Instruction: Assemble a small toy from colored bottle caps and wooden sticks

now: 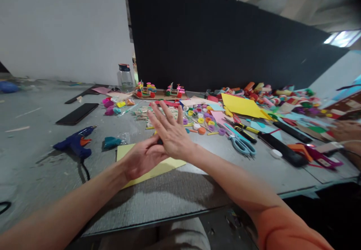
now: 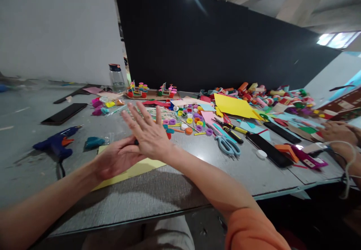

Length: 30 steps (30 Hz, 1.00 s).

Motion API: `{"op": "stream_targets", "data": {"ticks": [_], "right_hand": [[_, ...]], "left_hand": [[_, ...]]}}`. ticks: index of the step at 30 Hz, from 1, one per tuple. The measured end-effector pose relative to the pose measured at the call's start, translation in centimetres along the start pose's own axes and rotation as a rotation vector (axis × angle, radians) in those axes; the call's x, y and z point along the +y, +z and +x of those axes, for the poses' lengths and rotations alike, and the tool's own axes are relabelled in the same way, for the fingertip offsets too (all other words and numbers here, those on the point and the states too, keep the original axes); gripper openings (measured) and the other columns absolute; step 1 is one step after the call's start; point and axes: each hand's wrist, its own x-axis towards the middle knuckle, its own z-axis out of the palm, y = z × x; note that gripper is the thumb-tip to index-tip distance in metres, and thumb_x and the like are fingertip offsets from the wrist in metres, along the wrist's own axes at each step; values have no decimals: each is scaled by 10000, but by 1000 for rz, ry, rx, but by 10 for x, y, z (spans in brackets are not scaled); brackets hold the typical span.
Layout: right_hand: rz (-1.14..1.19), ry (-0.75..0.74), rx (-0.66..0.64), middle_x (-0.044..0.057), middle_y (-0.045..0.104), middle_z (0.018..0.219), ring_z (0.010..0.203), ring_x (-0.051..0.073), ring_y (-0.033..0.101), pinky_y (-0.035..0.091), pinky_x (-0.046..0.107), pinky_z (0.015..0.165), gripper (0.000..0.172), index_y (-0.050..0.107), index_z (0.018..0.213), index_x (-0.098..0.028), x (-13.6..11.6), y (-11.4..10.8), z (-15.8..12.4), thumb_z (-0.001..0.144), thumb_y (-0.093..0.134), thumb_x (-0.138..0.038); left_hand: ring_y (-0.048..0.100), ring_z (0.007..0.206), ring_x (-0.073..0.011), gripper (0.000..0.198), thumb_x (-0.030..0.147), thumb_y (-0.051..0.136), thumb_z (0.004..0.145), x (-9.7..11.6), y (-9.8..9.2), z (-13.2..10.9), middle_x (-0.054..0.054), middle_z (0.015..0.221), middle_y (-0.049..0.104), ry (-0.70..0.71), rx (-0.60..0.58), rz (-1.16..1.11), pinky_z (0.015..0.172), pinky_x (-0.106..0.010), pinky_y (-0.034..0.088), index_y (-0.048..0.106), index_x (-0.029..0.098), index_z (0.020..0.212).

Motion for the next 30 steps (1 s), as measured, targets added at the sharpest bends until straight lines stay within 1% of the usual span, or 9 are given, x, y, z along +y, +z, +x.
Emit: {"op": "stream_targets", "data": {"ticks": [3, 6, 9, 11, 15, 18, 21, 24, 30], "right_hand": [[71, -14, -27, 168, 182, 1637, 1537, 305, 41, -81, 625, 1192, 919, 283, 1531, -138, 16, -6, 1, 868, 358, -769], [194, -37, -28, 151, 316, 1597, 1491, 277, 266, 110, 581, 1218, 587, 494, 1401, -183, 29, -16, 1, 963, 454, -573], [337, 62, 20, 137, 566, 1414, 1311, 246, 525, 397, 466, 1114, 354, 636, 1220, -174, 37, -23, -3, 995, 494, -407], [405, 78, 35, 132, 642, 1304, 1217, 234, 594, 474, 417, 1034, 285, 679, 1116, -163, 39, -23, -9, 993, 509, -357], [493, -8, -26, 107, 664, 1227, 1125, 222, 617, 510, 399, 957, 203, 693, 1010, -187, 27, -12, -31, 961, 576, -345], [503, -33, -31, 115, 663, 1212, 1091, 241, 600, 500, 425, 942, 156, 689, 952, -178, 14, -3, -44, 942, 610, -312], [532, 13, 37, 119, 674, 1189, 1079, 247, 602, 493, 433, 933, 110, 674, 890, -173, 9, 1, -49, 932, 622, -260], [562, 90, 81, 126, 678, 1183, 1100, 244, 609, 490, 430, 941, 67, 667, 912, -169, 12, 0, -50, 925, 627, -222], [517, 160, 101, 108, 696, 1074, 1038, 239, 620, 499, 412, 888, 49, 664, 906, -181, 20, -4, -55, 918, 641, -223]], "left_hand": [[666, 1071, -191, 225, 151, 543, 933, -3, -4, -1, -75, 1084, 748, 90, 104, -111, 1084, -380, 443, 716, 153, 1077], [707, 937, -171, 191, 55, 576, 897, -5, -8, -1, -72, 971, 772, 111, 167, -110, 1041, -369, 489, 749, 121, 943], [711, 999, -208, 212, 80, 542, 935, -6, -7, 1, -115, 1044, 766, 65, 173, -122, 1017, -358, 512, 752, 89, 966], [699, 1042, -206, 244, 66, 500, 954, -5, -5, 2, -134, 1089, 753, 50, 209, -162, 1013, -335, 516, 742, 71, 986], [693, 879, -125, 307, 110, 420, 1008, -5, -2, 4, -86, 958, 742, 50, 293, -275, 828, -235, 570, 724, 92, 970], [661, 787, -110, 349, 199, 381, 1039, -8, -1, 6, -75, 927, 711, 27, 256, -302, 684, -207, 557, 715, 105, 995], [640, 786, -94, 341, 230, 380, 1043, -12, -3, 5, -69, 979, 696, 44, 197, -247, 737, -206, 550, 706, 131, 1045], [648, 911, -127, 195, 245, 557, 972, -15, -7, 3, -56, 1044, 688, 87, 156, 2, 891, -276, 540, 696, 159, 1078], [659, 946, -179, 279, 267, 733, 814, -17, -15, 5, -61, 1051, 694, 223, 245, 438, 889, -343, 542, 673, 144, 1057]]}}
